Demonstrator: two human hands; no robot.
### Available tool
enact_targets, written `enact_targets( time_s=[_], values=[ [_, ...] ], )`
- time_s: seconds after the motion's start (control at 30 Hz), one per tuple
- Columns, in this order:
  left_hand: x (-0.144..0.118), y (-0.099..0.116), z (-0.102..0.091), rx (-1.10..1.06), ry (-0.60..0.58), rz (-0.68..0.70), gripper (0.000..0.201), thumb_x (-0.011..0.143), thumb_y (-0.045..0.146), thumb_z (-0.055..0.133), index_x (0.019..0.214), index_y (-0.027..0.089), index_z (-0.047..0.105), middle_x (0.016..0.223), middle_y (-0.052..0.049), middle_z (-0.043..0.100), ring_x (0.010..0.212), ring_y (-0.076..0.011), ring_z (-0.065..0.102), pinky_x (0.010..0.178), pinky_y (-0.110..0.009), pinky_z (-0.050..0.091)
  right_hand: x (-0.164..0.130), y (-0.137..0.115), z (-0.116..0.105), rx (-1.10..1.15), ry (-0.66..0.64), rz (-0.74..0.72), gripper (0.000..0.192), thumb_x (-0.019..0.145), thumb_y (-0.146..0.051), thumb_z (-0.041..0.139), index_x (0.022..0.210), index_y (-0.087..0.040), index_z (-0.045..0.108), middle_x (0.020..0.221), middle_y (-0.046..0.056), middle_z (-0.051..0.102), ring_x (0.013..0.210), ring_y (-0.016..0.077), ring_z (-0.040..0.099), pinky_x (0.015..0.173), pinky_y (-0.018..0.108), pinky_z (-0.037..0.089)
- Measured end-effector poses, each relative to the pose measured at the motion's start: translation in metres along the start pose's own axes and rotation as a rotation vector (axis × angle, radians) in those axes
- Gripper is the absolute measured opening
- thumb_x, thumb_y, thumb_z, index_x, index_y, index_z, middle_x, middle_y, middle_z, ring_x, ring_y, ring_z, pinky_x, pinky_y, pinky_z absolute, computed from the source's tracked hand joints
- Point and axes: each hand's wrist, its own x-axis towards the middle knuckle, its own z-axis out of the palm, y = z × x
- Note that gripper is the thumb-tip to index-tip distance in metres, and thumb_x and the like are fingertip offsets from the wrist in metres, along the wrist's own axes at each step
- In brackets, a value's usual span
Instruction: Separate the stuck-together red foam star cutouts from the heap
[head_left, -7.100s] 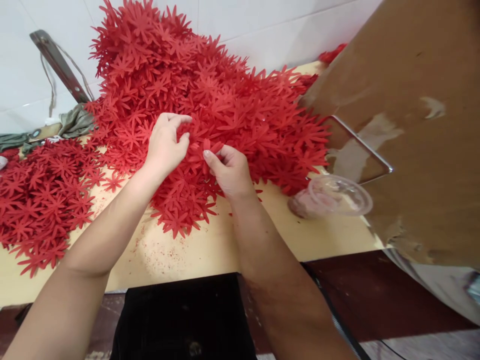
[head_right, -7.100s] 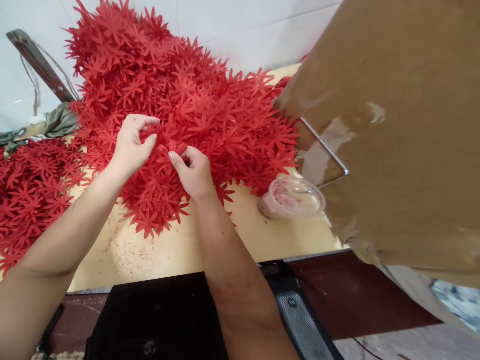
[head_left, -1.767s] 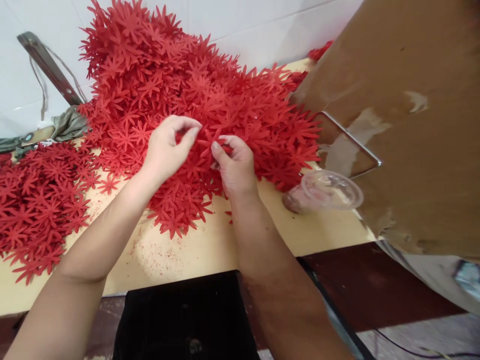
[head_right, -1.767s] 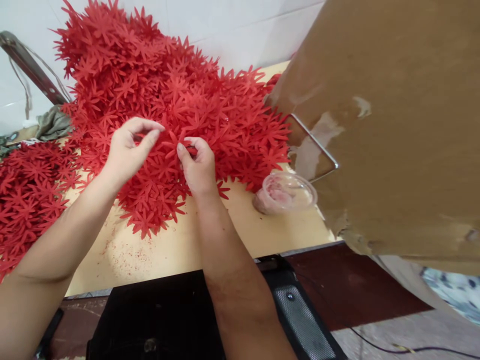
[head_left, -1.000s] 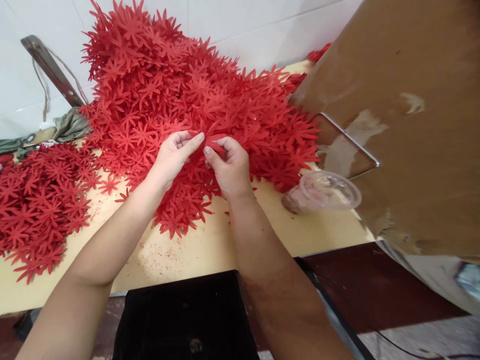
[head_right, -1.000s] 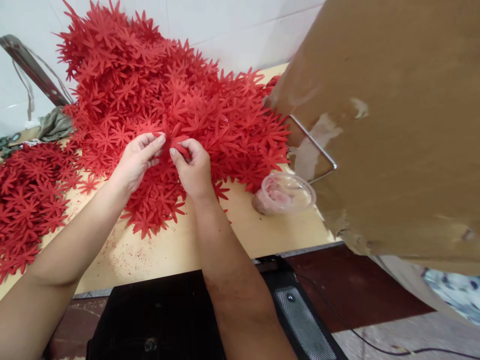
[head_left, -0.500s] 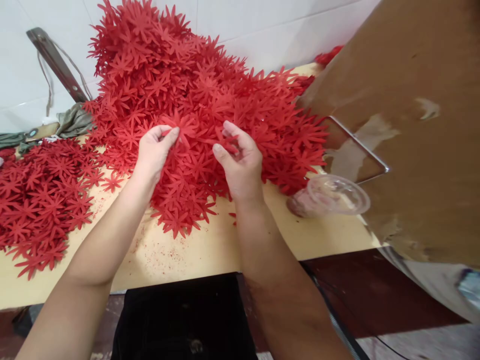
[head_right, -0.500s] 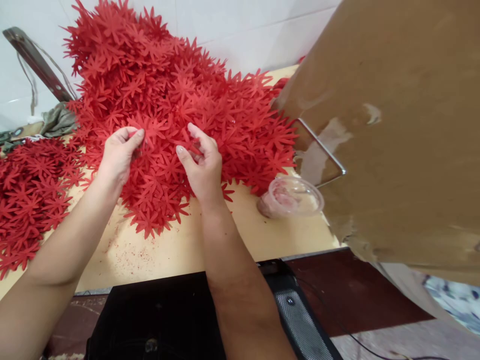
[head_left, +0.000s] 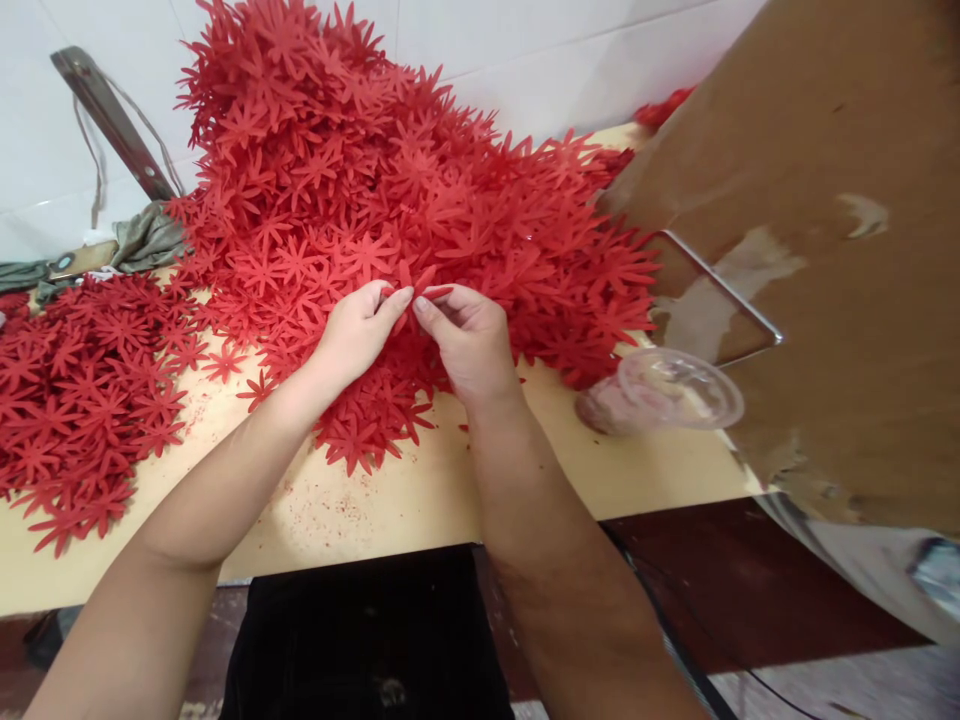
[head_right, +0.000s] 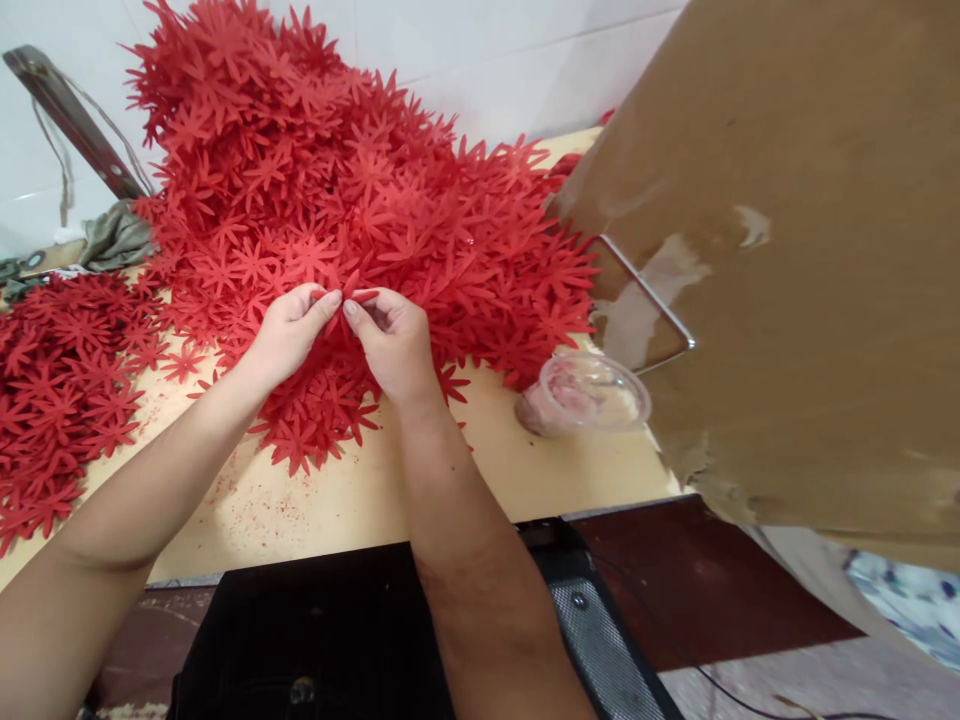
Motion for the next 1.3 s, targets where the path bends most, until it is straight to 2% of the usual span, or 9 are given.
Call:
enact_targets(
  time_s=[0.1, 0.27, 0.33, 0.4, 0.53, 0.73, 1.0, 1.13, 1.3],
  values=[
    [-0.002, -0.001, -0.001, 0.027, -0.04, 0.029, 0.03, 0.088, 0.038, 0.052, 0.067, 0.018, 0.049, 0.063, 0.003, 0.05, 0.06, -0.0087, 0.044, 0.062, -0.024, 0.038, 0.001, -0.001, -0.001, -0.041, 0.034, -0.012, 0.038, 0.066, -0.056, 0.073, 0.069, -0.02, 0.06, 0.062, -0.003, 0.058, 0.061, 0.0098, 0.054, 0.062, 0.027, 0.049],
    [-0.007, 0.006, -0.007, 0.261, 0.168, 0.322, 0.026, 0.081, 0.037, 0.064, 0.1, 0.02, 0.06, 0.103, -0.004, 0.061, 0.098, -0.0159, 0.056, 0.087, -0.03, 0.045, -0.002, -0.005, 0.0, -0.133, 0.086, -0.08, 0.043, 0.069, -0.059, 0.069, 0.063, -0.018, 0.056, 0.056, -0.005, 0.052, 0.054, 0.0068, 0.044, 0.053, 0.023, 0.04],
    [-0.006, 0.007, -0.008, 0.353, 0.165, 0.4, 0.024, 0.082, 0.034, 0.062, 0.101, 0.021, 0.062, 0.107, -0.005, 0.061, 0.105, -0.0182, 0.055, 0.094, -0.034, 0.045, -0.003, -0.006, 0.002, -0.144, 0.081, -0.089, 0.045, 0.07, -0.06, 0.067, 0.06, -0.018, 0.053, 0.054, -0.005, 0.047, 0.052, 0.0059, 0.04, 0.051, 0.022, 0.038],
    [-0.005, 0.005, -0.008, 0.331, 0.109, 0.391, 0.019, 0.082, 0.031, 0.06, 0.098, 0.02, 0.064, 0.101, -0.004, 0.064, 0.099, -0.0175, 0.058, 0.092, -0.034, 0.047, -0.004, -0.007, 0.004, -0.112, 0.064, -0.087, 0.046, 0.069, -0.062, 0.067, 0.06, -0.018, 0.053, 0.054, -0.006, 0.046, 0.053, 0.0058, 0.04, 0.052, 0.022, 0.038],
    [-0.001, 0.0, -0.005, 0.047, -0.003, 0.225, 0.012, 0.08, 0.019, 0.059, 0.092, 0.017, 0.063, 0.08, 0.0, 0.064, 0.07, -0.0106, 0.058, 0.07, -0.025, 0.05, -0.005, -0.01, 0.007, 0.025, 0.024, -0.038, 0.046, 0.065, -0.063, 0.069, 0.065, -0.02, 0.054, 0.058, -0.006, 0.049, 0.056, 0.0064, 0.045, 0.056, 0.022, 0.043],
    [-0.005, 0.006, -0.012, -0.146, -0.09, 0.087, 0.028, 0.071, 0.009, 0.066, 0.097, 0.017, 0.061, 0.059, 0.007, 0.049, 0.054, -0.006, 0.047, 0.061, -0.021, 0.044, -0.002, -0.01, 0.001, 0.092, -0.049, 0.089, 0.04, 0.065, -0.055, 0.073, 0.061, -0.019, 0.056, 0.055, -0.006, 0.046, 0.051, 0.0049, 0.041, 0.049, 0.02, 0.039],
    [-0.005, -0.001, -0.018, -0.141, -0.126, 0.094, 0.025, 0.072, 0.007, 0.063, 0.095, 0.017, 0.059, 0.07, 0.005, 0.054, 0.058, -0.0051, 0.047, 0.063, -0.021, 0.043, -0.003, -0.01, 0.001, 0.047, -0.08, 0.066, 0.033, 0.06, -0.047, 0.079, 0.074, -0.02, 0.066, 0.073, -0.002, 0.065, 0.067, 0.0092, 0.058, 0.066, 0.025, 0.051],
    [-0.007, -0.001, -0.021, -0.061, -0.165, 0.127, 0.031, 0.073, 0.013, 0.066, 0.103, 0.017, 0.06, 0.067, 0.005, 0.053, 0.062, -0.0077, 0.051, 0.066, -0.024, 0.046, -0.003, -0.01, 0.0, -0.054, -0.04, 0.058, 0.033, 0.063, -0.047, 0.076, 0.065, -0.018, 0.061, 0.058, -0.005, 0.055, 0.055, 0.0062, 0.047, 0.055, 0.023, 0.042],
    [-0.007, 0.001, -0.023, 0.045, -0.011, 0.253, 0.027, 0.077, 0.025, 0.067, 0.102, 0.016, 0.062, 0.094, -0.004, 0.064, 0.087, -0.0124, 0.06, 0.082, -0.026, 0.049, -0.006, -0.009, 0.002, -0.161, -0.028, 0.038, 0.043, 0.069, -0.056, 0.069, 0.061, -0.018, 0.052, 0.05, -0.008, 0.04, 0.048, 0.0046, 0.032, 0.047, 0.023, 0.026]
  ],
)
